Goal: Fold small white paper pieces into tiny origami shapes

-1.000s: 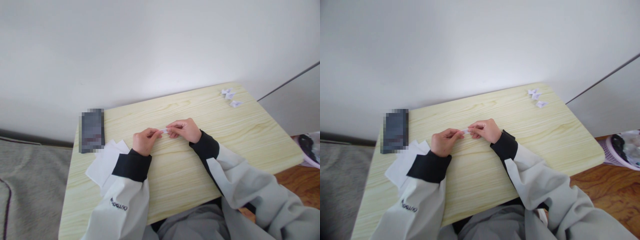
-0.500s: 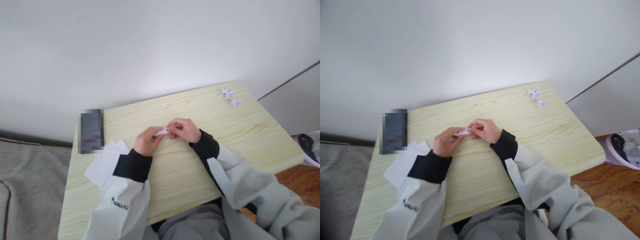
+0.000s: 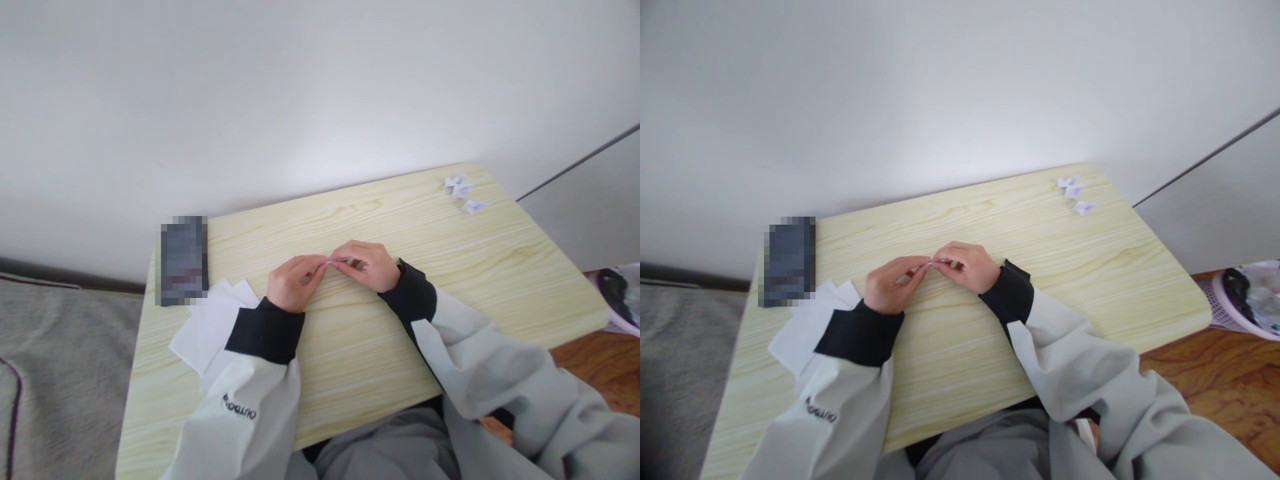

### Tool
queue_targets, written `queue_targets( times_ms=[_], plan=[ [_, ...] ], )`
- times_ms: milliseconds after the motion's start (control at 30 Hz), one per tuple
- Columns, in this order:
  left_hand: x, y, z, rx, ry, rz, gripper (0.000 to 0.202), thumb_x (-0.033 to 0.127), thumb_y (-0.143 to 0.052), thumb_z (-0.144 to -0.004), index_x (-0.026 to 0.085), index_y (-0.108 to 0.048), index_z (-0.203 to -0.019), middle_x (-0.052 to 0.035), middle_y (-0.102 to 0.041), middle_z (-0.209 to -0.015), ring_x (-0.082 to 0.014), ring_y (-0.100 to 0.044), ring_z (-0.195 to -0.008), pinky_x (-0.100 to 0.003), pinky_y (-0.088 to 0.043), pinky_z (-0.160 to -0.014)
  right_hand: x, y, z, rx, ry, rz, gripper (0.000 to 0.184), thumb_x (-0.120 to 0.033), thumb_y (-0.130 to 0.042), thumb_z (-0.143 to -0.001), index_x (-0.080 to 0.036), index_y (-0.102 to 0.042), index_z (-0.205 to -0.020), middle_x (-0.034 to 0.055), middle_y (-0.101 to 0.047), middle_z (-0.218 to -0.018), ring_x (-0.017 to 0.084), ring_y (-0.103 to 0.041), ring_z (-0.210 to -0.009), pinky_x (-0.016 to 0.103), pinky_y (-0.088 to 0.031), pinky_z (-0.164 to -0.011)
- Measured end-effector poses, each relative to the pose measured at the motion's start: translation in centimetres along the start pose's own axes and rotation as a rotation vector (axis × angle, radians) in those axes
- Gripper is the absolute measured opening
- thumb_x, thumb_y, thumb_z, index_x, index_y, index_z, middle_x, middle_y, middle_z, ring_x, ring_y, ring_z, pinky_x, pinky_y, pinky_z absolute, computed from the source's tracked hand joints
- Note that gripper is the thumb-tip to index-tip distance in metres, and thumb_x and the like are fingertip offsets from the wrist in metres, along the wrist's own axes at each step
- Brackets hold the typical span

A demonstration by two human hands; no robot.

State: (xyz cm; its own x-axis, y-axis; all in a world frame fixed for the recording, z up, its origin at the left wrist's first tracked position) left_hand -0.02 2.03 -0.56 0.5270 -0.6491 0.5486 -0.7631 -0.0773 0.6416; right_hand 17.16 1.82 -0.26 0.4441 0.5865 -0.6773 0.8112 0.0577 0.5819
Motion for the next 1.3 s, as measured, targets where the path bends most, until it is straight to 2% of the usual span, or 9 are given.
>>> queue_targets(
  times_ms=[100,200,333,467,567,733,933,1100,1300],
  plan=[
    [0.0,0.0,0.0,-0.017,0.001,-0.095,0.017,0.027,-0.055,-0.083,0.017,-0.069,-0.082,-0.0025,-0.071,-0.074,-0.0108,-0.063,-0.060,-0.021,-0.051,-0.060,-0.2,-0.1,-0.1,-0.029,0.020,0.071,0.021,-0.030,-0.048,-0.089,-0.018,-0.065,-0.084,0.0049,-0.067,-0.078,0.012,-0.060,-0.068,0.021,-0.050,-0.063],
    [-0.1,-0.1,-0.1,-0.007,0.033,-0.115,0.019,0.030,-0.055,-0.084,0.018,-0.069,-0.081,-0.0020,-0.072,-0.073,-0.0119,-0.065,-0.062,-0.021,-0.050,-0.059,-0.2,-0.1,-0.2,-0.034,-0.007,0.081,0.023,-0.032,-0.048,-0.089,-0.018,-0.065,-0.084,0.0045,-0.066,-0.075,0.012,-0.061,-0.067,0.023,-0.049,-0.066],
    [-0.5,0.0,0.0,0.004,0.138,-0.069,0.020,0.033,-0.056,-0.083,0.019,-0.070,-0.085,-0.0017,-0.073,-0.081,-0.0134,-0.067,-0.066,-0.022,-0.052,-0.061,0.6,0.0,-0.2,-0.003,-0.147,-0.052,0.021,-0.034,-0.054,-0.086,-0.018,-0.068,-0.085,0.0028,-0.069,-0.075,0.011,-0.064,-0.064,0.020,-0.051,-0.061],
    [-0.5,0.2,0.1,-0.017,0.159,-0.048,0.021,0.024,-0.050,-0.085,0.019,-0.070,-0.092,-0.0014,-0.073,-0.087,-0.0144,-0.068,-0.076,-0.023,-0.053,-0.069,1.5,-0.1,0.1,-0.023,-0.295,-0.209,0.024,-0.029,-0.050,-0.087,-0.018,-0.067,-0.100,0.0038,-0.073,-0.083,0.014,-0.069,-0.070,0.024,-0.055,-0.069],
    [-0.4,0.3,-0.1,0.015,0.209,-0.076,0.019,0.024,-0.052,-0.084,0.019,-0.070,-0.088,-0.0008,-0.073,-0.082,-0.0145,-0.068,-0.073,-0.022,-0.053,-0.068,1.6,-0.2,0.2,-0.022,-0.335,-0.254,0.025,-0.027,-0.049,-0.086,-0.017,-0.067,-0.101,0.0040,-0.073,-0.080,0.016,-0.070,-0.074,0.025,-0.056,-0.072],
    [-0.4,0.3,-0.3,0.018,0.253,-0.051,0.018,0.026,-0.053,-0.082,0.019,-0.070,-0.085,-0.0008,-0.073,-0.079,-0.0121,-0.066,-0.063,-0.021,-0.052,-0.061,1.5,-0.3,0.0,-0.008,-0.341,-0.251,0.026,-0.028,-0.050,-0.085,-0.016,-0.067,-0.101,0.0046,-0.073,-0.076,0.015,-0.070,-0.070,0.025,-0.056,-0.070],
    [-0.3,0.2,-0.2,-0.005,0.191,-0.025,0.017,0.029,-0.060,-0.078,0.017,-0.068,-0.086,-0.0026,-0.071,-0.080,-0.0094,-0.059,-0.055,-0.021,-0.050,-0.058,1.2,-0.2,0.0,0.027,-0.285,-0.160,0.020,-0.031,-0.064,-0.077,-0.019,-0.070,-0.090,0.0032,-0.072,-0.088,0.013,-0.068,-0.068,0.021,-0.054,-0.064],
    [-0.2,0.1,-0.3,0.017,0.147,-0.048,0.014,0.029,-0.060,-0.078,0.017,-0.067,-0.077,-0.0020,-0.069,-0.073,-0.0133,-0.063,-0.066,-0.023,-0.050,-0.064,0.5,-0.3,-0.2,0.037,-0.211,-0.017,0.013,-0.029,-0.061,-0.080,-0.019,-0.070,-0.081,0.0012,-0.072,-0.079,0.012,-0.065,-0.066,0.021,-0.051,-0.064],
    [-0.6,-0.1,-0.2,0.001,0.210,-0.033,0.015,0.029,-0.059,-0.079,0.018,-0.068,-0.083,-0.0024,-0.071,-0.081,-0.0153,-0.066,-0.074,-0.025,-0.051,-0.072,0.9,-0.4,-0.2,0.063,-0.225,-0.007,0.018,-0.031,-0.063,-0.078,-0.018,-0.067,-0.090,0.0020,-0.072,-0.082,0.013,-0.067,-0.069,0.021,-0.052,-0.066]
  ],
)
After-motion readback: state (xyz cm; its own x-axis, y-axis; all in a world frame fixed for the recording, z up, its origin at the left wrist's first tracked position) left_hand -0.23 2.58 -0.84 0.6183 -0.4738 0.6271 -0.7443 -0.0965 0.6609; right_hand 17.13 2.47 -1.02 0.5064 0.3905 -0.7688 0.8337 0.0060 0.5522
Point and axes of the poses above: each hand's wrist, its own z-axis away from the middle knuckle, its own y-axis out of the back of the hand, x = y × z, the point moved 2 cm from there along -z, towards the middle knuckle
